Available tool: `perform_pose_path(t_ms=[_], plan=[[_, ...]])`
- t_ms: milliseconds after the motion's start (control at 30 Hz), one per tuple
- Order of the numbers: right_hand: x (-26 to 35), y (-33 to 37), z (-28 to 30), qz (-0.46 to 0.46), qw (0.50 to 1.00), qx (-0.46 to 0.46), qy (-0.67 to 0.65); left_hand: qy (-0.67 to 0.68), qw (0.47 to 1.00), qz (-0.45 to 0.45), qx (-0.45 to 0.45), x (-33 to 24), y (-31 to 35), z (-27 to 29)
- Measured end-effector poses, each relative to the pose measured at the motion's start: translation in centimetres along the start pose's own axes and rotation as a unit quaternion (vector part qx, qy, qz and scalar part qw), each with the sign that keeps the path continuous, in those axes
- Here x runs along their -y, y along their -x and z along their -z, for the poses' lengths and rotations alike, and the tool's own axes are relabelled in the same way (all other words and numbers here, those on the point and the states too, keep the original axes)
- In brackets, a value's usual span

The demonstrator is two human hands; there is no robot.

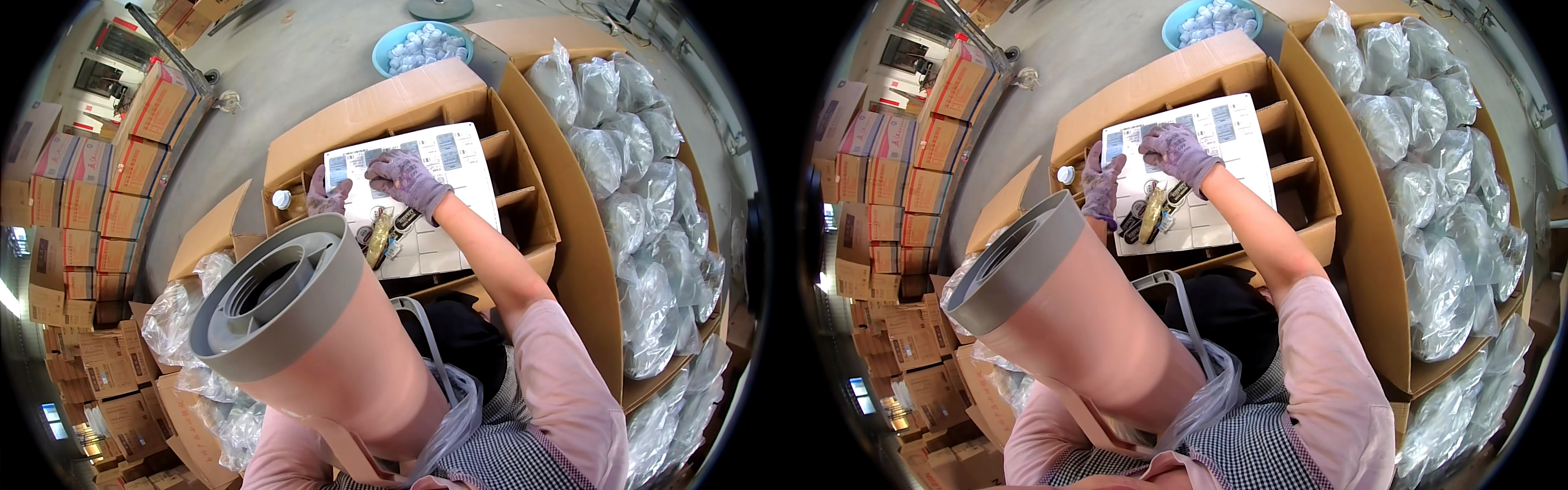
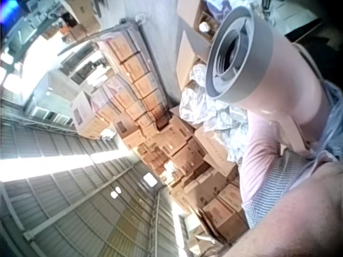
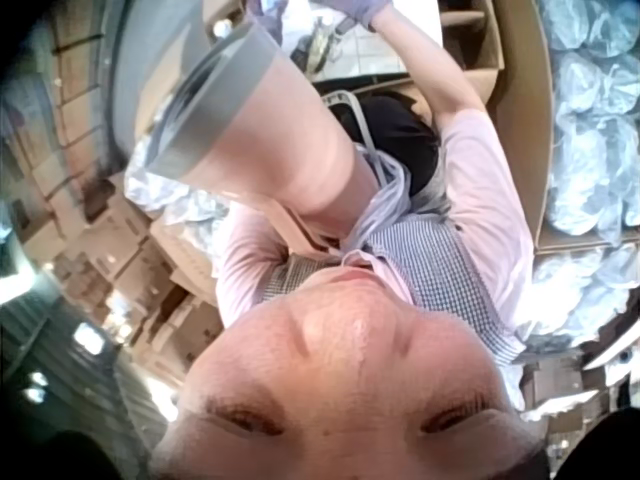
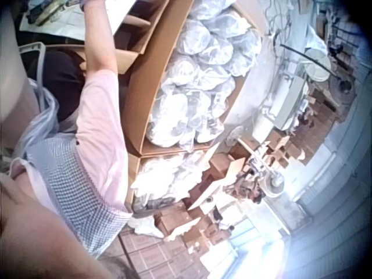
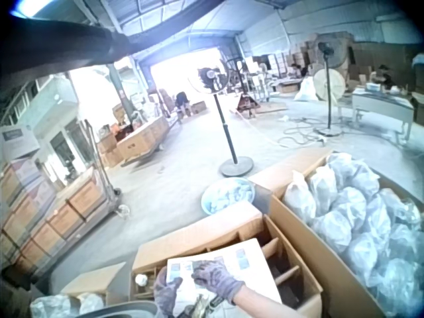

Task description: The person assembles pink thermos-style containers by inserting a metal inner pot into the outer shell, placing a lid on top, and applying a label to the side. The person repeats this process for multiple units, handling each component by hand and placing finished units into a cardboard box.

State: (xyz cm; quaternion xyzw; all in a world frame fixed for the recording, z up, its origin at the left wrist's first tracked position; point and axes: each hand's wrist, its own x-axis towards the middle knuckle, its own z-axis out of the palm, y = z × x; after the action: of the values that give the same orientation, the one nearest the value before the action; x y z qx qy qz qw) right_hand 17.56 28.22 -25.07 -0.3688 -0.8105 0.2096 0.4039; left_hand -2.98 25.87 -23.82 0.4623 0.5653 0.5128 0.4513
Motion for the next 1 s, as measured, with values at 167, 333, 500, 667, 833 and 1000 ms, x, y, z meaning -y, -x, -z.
perform_pose_path(t_ms=[167, 333, 500, 667, 833, 1000], plan=[[-1.6, 0.5, 0.1, 0.044, 0.995, -0.017, 0.092, 0.022, 1.0, -0.003, -0.013, -1.2, -0.2, -2.6], [-0.9, 0.2, -0.8, 0.035, 0.999, -0.028, 0.028, 0.004, 1.0, 0.014, -0.011, -0.2, -0.6, -0.5], [-2.0, 0.4, -0.3, -0.022, 0.995, -0.032, -0.089, -0.161, 0.985, -0.019, -0.067, 0.5, -1.1, -1.5], [-1.7, 0.4, -0.4, -0.056, 0.983, -0.025, -0.173, -0.495, 0.817, -0.285, -0.079, -0.7, 0.6, -2.1], [-2.3, 0.3, -0.7, -0.052, 0.989, -0.034, -0.134, -0.546, 0.821, -0.165, 0.025, -2.4, 1.1, -4.5], [-1.4, 0.8, 0.0, -0.11, 0.985, -0.064, -0.113, -0.556, 0.825, -0.098, 0.035, -1.1, -0.1, -4.7]])
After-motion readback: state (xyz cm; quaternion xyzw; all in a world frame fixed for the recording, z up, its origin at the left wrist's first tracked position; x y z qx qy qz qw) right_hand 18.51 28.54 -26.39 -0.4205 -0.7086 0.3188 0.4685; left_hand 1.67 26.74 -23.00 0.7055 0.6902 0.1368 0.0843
